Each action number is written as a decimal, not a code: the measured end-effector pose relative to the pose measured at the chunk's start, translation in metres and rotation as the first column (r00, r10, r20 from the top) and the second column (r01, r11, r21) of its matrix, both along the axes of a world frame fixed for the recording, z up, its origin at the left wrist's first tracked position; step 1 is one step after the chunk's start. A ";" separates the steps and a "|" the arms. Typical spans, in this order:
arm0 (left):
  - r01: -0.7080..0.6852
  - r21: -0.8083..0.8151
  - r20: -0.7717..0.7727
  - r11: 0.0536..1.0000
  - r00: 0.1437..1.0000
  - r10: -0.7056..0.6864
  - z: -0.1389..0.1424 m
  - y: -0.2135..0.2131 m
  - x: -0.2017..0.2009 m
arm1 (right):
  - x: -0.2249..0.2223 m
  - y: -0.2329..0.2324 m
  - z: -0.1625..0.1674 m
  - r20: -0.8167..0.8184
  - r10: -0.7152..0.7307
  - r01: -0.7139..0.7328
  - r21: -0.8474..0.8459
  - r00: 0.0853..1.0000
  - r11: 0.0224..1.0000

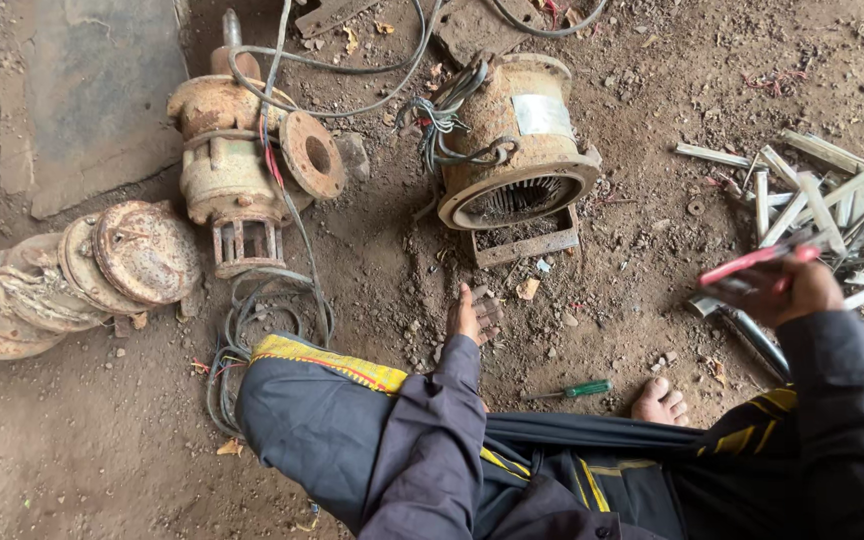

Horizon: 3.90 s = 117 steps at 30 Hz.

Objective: The person sits on the ground and uses pliers to pull and remove copper wires from the stator of a disassembled electric motor. The person repeatedly reaches into the motor housing to extract wire strands, placing the removed pieces on the ground nearby.

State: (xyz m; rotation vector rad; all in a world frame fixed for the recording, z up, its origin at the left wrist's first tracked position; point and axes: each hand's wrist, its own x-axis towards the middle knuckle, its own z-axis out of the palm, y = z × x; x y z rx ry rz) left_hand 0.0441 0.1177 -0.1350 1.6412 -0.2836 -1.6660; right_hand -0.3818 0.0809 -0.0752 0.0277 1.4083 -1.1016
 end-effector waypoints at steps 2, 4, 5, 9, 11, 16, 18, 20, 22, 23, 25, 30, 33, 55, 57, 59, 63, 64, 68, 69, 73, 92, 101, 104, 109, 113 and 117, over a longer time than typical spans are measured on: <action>-0.014 0.013 0.024 1.000 1.000 0.013 -0.002 -0.003 -0.003 | 0.012 0.012 -0.003 0.055 0.000 -0.001 0.017 0.998 1.000; -0.024 0.027 0.056 0.999 0.998 0.022 -0.007 -0.007 -0.007 | 0.035 0.025 -0.019 0.134 -0.004 -0.008 0.085 0.991 0.996; -0.025 0.027 0.074 0.999 0.997 0.023 -0.010 -0.010 -0.009 | 0.045 0.033 -0.027 0.184 0.104 -0.120 0.081 0.977 0.989; -0.037 0.047 0.129 0.998 0.991 0.031 -0.024 -0.021 -0.016 | 0.073 0.085 -0.054 0.316 0.313 -0.321 -0.027 0.896 0.947; -0.028 0.056 0.147 0.998 0.989 0.019 -0.030 -0.028 -0.019 | 0.081 0.124 -0.060 0.385 0.305 -0.327 -0.011 0.871 0.945; 0.022 0.082 0.168 0.996 0.985 -0.035 -0.040 -0.052 -0.034 | 0.090 0.195 -0.054 0.595 0.192 -0.196 -0.060 0.780 0.979; 0.066 0.087 0.174 0.994 0.981 -0.080 -0.045 -0.062 -0.041 | 0.090 0.198 -0.051 0.702 0.137 -0.077 -0.117 0.699 0.990; 0.115 0.093 0.183 0.989 0.974 -0.131 -0.047 -0.072 -0.048 | 0.090 0.189 -0.049 0.592 0.244 -0.191 -0.152 0.768 0.970; 0.189 0.083 0.196 0.978 0.960 -0.202 -0.050 -0.078 -0.058 | 0.094 0.173 -0.050 0.540 0.147 -0.129 -0.071 0.829 0.989; 0.234 0.080 0.206 0.969 0.947 -0.246 -0.048 -0.079 -0.068 | 0.094 0.169 -0.049 0.505 0.088 -0.088 -0.023 0.859 0.996; 0.363 0.055 0.243 0.930 0.899 -0.365 -0.038 -0.082 -0.096 | 0.098 0.157 -0.048 0.502 0.068 -0.051 -0.048 0.862 0.998; 0.739 -0.150 0.521 0.657 0.624 -0.583 0.000 -0.091 -0.200 | 0.107 0.143 -0.034 0.468 0.080 -0.099 0.015 0.880 0.995; 0.739 -0.243 0.667 0.629 0.598 -0.445 0.005 -0.089 -0.212 | 0.116 0.140 -0.026 0.455 0.122 -0.134 -0.005 0.882 0.991; 0.762 -0.404 0.914 0.507 0.311 0.261 0.131 -0.131 -0.002 | 0.172 0.143 -0.021 0.265 0.454 -0.487 0.070 0.851 0.871; 0.827 -0.253 0.966 0.502 0.188 0.177 0.132 -0.158 -0.014 | 0.171 0.146 -0.027 0.250 0.436 -0.470 0.092 0.864 0.878; 0.872 -0.122 0.981 0.474 0.034 0.191 0.130 -0.178 -0.021 | 0.170 0.147 -0.028 0.213 0.439 -0.468 0.114 0.873 0.876; 0.896 0.030 0.999 0.444 -0.044 0.020 0.127 -0.199 -0.029 | 0.173 0.140 -0.017 0.192 0.497 -0.520 0.093 0.846 0.849; 0.896 0.052 0.992 0.441 0.005 -0.127 0.128 -0.200 -0.030 | 0.175 0.135 -0.013 0.212 0.513 -0.537 0.079 0.832 0.840; 0.899 0.239 0.948 0.368 -0.133 -0.290 0.138 -0.203 -0.029 | 0.201 0.096 -0.008 0.244 0.634 -0.621 -0.135 0.734 0.772; 0.893 0.277 0.932 0.355 -0.160 -0.326 0.141 -0.203 -0.028 | 0.211 0.082 -0.011 0.258 0.625 -0.632 -0.064 0.737 0.772; 0.856 0.400 0.842 0.327 -0.203 -0.499 0.143 -0.208 -0.029 | 0.252 0.035 -0.031 0.254 0.677 -0.654 -0.178 0.691 0.735; 0.835 0.286 0.942 0.470 -0.155 -0.298 0.088 -0.225 -0.028 | 0.293 -0.014 -0.066 0.314 0.581 -0.526 -0.247 0.751 0.814; 0.851 0.246 0.953 0.464 -0.126 -0.276 0.073 -0.224 -0.024 | 0.277 -0.021 -0.061 0.542 0.570 -0.404 -0.403 0.617 0.821; 0.855 0.330 0.944 0.400 -0.300 -0.137 0.076 -0.220 -0.024 | 0.272 -0.026 -0.058 0.601 0.597 -0.335 -0.497 0.532 0.800; 0.845 0.366 0.930 0.391 -0.313 -0.194 0.081 -0.219 -0.024 | 0.269 -0.026 -0.057 0.654 0.586 -0.263 -0.530 0.478 0.806; 0.853 0.294 0.948 0.432 -0.200 -0.249 0.088 -0.220 -0.030 | 0.268 -0.026 -0.063 0.691 0.571 -0.222 -0.532 0.443 0.817; 0.781 0.287 0.909 0.555 -0.038 -0.416 0.097 -0.220 -0.036 | 0.268 -0.026 -0.076 0.771 0.495 -0.126 -0.489 0.400 0.863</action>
